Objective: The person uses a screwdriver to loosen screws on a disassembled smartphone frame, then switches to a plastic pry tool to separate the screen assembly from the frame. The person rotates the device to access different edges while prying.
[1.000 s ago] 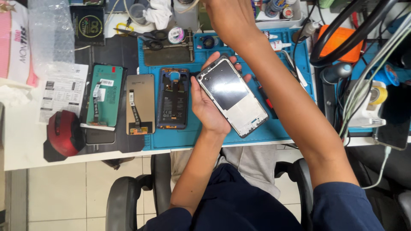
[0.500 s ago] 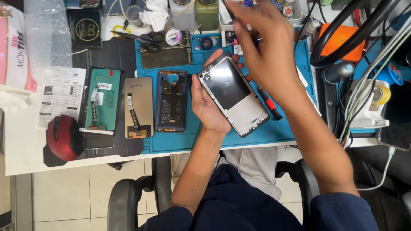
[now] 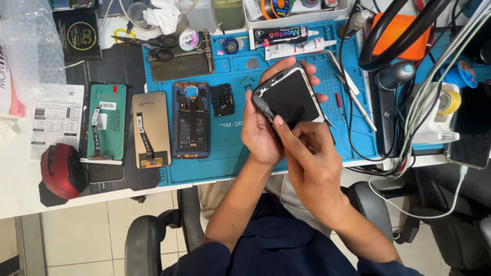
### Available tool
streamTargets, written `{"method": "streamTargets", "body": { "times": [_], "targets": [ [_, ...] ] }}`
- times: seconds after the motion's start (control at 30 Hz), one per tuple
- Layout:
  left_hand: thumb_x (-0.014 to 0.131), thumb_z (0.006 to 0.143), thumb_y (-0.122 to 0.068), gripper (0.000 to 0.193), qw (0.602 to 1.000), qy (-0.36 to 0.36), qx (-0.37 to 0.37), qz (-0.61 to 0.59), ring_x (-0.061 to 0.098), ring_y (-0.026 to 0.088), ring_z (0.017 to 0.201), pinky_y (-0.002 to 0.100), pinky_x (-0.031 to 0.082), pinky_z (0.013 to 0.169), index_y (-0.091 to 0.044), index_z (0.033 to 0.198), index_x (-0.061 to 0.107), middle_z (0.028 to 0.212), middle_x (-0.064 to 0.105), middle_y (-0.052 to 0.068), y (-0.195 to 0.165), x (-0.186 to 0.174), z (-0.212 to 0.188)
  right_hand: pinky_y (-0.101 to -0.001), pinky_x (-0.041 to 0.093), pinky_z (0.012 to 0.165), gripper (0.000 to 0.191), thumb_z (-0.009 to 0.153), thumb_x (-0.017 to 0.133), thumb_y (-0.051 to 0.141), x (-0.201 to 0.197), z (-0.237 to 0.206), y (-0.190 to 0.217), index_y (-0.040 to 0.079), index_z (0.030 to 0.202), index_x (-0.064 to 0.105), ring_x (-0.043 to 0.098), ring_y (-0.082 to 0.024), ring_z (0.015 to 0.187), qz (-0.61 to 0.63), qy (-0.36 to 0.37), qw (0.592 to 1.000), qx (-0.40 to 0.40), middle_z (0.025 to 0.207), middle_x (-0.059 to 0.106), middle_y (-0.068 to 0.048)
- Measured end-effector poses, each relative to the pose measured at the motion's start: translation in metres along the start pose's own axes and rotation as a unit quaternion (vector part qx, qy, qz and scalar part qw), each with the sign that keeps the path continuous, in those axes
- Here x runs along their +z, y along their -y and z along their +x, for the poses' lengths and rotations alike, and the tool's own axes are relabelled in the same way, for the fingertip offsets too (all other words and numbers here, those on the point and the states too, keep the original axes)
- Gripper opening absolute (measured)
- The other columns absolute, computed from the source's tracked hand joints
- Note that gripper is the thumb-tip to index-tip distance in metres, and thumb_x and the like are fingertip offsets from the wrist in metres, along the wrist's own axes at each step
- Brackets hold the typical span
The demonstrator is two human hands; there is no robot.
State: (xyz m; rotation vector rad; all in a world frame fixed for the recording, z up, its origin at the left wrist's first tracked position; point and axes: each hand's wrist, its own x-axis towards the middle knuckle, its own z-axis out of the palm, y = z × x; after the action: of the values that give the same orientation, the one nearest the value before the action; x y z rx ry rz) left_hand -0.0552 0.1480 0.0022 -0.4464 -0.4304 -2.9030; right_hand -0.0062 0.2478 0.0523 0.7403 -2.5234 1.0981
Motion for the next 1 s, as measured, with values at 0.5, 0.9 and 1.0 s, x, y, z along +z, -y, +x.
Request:
{"method": "streamTargets", "body": {
  "times": [0.5, 0.9, 1.0],
  "targets": [
    [0.029, 0.121, -0.053, 0.063, 0.999, 0.041, -0.019, 0.010, 0.056, 0.027, 0.122, 0.043, 0.051, 0.106, 0.003, 0.146, 0.045, 0.136, 0.053, 0.022, 0.001, 0.011, -0.006, -0.0314, 0.047, 0.064, 0.052, 0.092, 0.070, -0.012, -0.026, -0.008, 0.002, 0.011, 0.138, 0.066, 0.059, -0.014, 0.075, -0.017, 0.010, 1.000, -0.002, 0.108, 0.051, -0.011],
    [0.032, 0.120, -0.052, 0.061, 0.999, 0.036, 0.003, -0.017, 0.055, 0.026, 0.122, 0.043, 0.050, 0.107, 0.001, 0.148, 0.044, 0.136, 0.053, 0.021, -0.014, 0.002, 0.004, -0.0343, 0.043, 0.051, 0.052, 0.080, 0.074, -0.008, -0.060, -0.043, 0.003, 0.013, 0.128, 0.072, 0.055, -0.014, 0.058, -0.121, 0.116, 0.985, 0.044, 0.096, 0.055, -0.009],
    [0.033, 0.120, -0.053, 0.062, 0.999, 0.043, -0.012, -0.023, 0.055, 0.026, 0.123, 0.043, 0.050, 0.107, 0.001, 0.148, 0.045, 0.136, 0.053, 0.021, -0.001, 0.006, 0.000, -0.0336, 0.042, 0.056, 0.051, 0.087, 0.072, -0.012, -0.051, -0.033, -0.005, 0.013, 0.132, 0.070, 0.053, -0.015, 0.063, -0.107, 0.058, 0.993, 0.001, 0.102, 0.055, -0.009]
  ]
}}
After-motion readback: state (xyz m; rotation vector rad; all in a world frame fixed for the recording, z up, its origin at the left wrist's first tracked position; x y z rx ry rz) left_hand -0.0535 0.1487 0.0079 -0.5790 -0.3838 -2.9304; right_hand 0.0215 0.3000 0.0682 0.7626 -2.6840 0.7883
